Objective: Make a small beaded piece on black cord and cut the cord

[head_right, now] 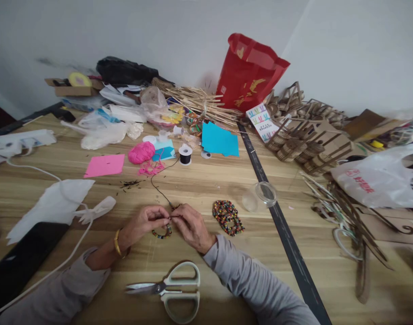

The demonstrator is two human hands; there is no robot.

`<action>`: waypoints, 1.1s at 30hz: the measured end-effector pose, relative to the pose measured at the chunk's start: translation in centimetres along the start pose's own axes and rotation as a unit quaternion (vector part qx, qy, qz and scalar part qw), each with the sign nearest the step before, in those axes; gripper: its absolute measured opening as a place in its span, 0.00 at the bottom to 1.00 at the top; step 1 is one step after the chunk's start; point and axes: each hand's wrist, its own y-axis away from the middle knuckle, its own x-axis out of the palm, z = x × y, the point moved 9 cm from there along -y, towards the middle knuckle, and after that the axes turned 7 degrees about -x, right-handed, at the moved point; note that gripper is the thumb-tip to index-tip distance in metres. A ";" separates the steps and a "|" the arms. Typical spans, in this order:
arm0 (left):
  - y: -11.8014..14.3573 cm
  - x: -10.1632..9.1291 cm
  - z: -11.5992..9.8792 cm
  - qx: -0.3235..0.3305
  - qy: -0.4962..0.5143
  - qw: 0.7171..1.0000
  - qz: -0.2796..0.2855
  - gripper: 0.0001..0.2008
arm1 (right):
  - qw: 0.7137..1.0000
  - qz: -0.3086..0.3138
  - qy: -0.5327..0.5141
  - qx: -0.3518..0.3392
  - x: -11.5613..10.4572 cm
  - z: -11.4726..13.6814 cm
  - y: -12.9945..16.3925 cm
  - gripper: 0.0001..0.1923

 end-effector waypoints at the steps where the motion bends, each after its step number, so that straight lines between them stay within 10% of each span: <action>1: 0.0 0.1 0.1 -0.002 0.001 1.000 0.003 0.09 | 1.000 -0.003 -0.002 0.003 -0.1 -0.1 0.0 0.06; 33: -0.3 0.1 0.5 -0.018 0.032 0.999 0.012 0.10 | 0.986 0.053 0.151 -0.037 0.4 1.0 0.3 0.09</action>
